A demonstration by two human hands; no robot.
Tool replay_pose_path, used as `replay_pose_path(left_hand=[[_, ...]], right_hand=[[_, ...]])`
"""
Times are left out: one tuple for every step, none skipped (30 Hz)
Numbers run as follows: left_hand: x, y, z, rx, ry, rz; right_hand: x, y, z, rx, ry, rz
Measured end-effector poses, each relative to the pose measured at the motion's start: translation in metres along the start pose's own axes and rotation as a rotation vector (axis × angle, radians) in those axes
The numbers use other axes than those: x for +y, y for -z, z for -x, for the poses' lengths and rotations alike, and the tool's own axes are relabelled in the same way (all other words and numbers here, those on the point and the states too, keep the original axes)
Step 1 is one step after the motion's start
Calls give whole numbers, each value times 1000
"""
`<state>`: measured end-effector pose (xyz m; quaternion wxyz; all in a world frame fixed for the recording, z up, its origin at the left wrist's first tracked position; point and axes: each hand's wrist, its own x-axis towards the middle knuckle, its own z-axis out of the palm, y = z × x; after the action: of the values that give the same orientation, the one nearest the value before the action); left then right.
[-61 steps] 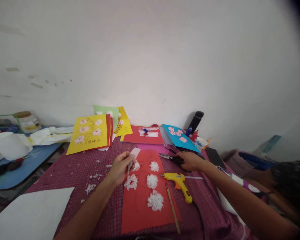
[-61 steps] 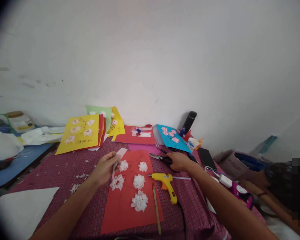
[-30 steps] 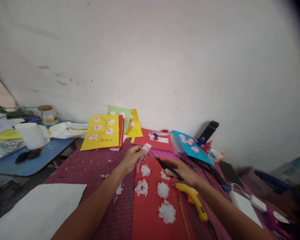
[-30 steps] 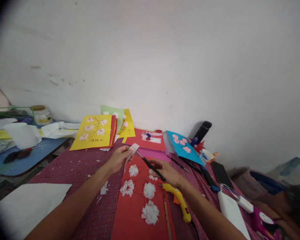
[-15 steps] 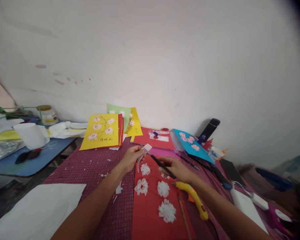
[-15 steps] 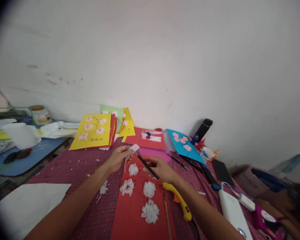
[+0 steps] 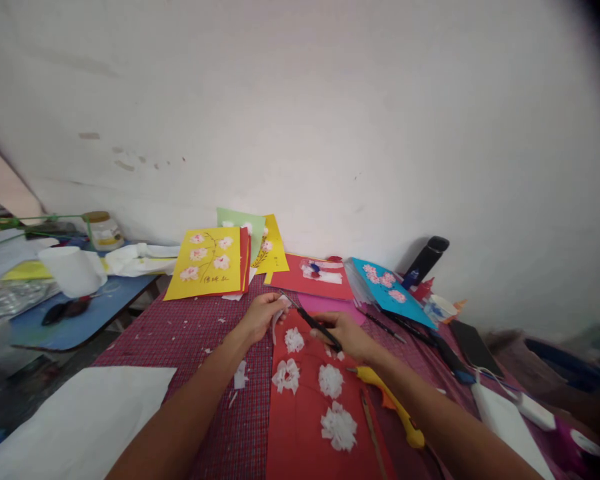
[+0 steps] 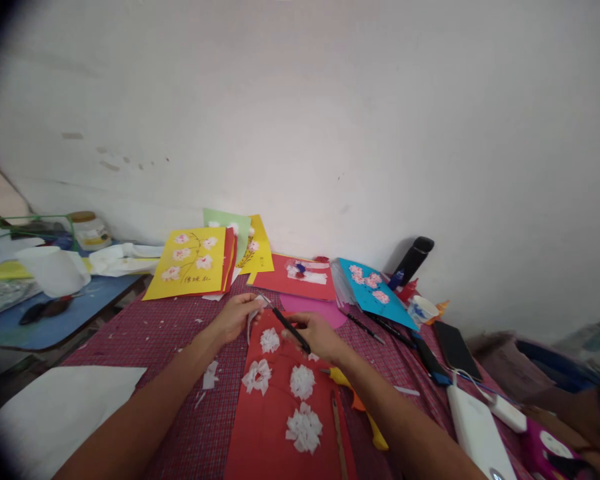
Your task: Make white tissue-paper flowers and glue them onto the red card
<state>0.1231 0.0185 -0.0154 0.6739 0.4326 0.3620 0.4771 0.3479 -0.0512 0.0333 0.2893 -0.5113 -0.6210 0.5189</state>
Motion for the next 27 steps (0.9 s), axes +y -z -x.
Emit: replay_pose_path(left_hand=[[-1,1,-1,12,12,3],[-1,3,-2,23,25,8],[-2,4,-3,35,36,17],[-2,4,-4,47,46,30],[-3,5,-5,60,54,46],[-3,5,-5,74,62,64],[-4,6,-6,88,70,85],[-4,6,-7,102,80,106],[-4,6,-7,113,91,126],[-4,6,-8,121,104,142],[-4,7,-8,125,117,155],[-3,7,-8,124,126,163],[-3,6,-8,120,133,166],[-2,6,-7,112,135,166],[-2,6,-7,104,132,164],[-2,5,-6,96,125,161],[-2,5,-6,89,116,159],[-2,4,-6,83,107,157],[-2,4,-5,80,99,156],[-1,4,-5,77,93,155],[-1,4,-5,74,88,153],[0,4,-5,70,84,149],[1,5,-5,67,79,145],[2,6,-5,64,73,140],[4,7,-5,64,65,136],[5,9,-5,66,56,131],[6,10,-5,72,49,128]], right_hand=[[1,1,-2,7,-15,-20],[2,2,-4,14,-26,-38],[2,3,-4,24,-29,-54],[1,5,-4,31,-25,-66],[0,6,-2,37,-19,-80],[-1,8,0,40,-14,-95],[-2,9,3,41,-14,-108],[-4,10,6,42,-21,-114],[-5,10,8,45,-36,-115],[-6,10,10,50,-54,-112],[-7,9,12,58,-70,-106],[-7,8,12,67,-81,-98],[-8,8,13,74,-87,-94],[-8,8,12,80,-88,-95],[-8,8,12,82,-88,-96],[-8,9,11,83,-85,-98],[-8,9,10,79,-82,-101],[-8,10,10,74,-78,-105],[-7,11,9,68,-74,-112],[-6,12,8,63,-71,-122],[-5,13,7,58,-70,-137],[-3,13,6,55,-73,-158],[-1,14,5,52,-80,-184],[1,15,3,48,-95,-211],[2,16,1,41,-118,-234],[3,17,-1,30,-146,-250],[4,18,-3,14,-179,-260]])
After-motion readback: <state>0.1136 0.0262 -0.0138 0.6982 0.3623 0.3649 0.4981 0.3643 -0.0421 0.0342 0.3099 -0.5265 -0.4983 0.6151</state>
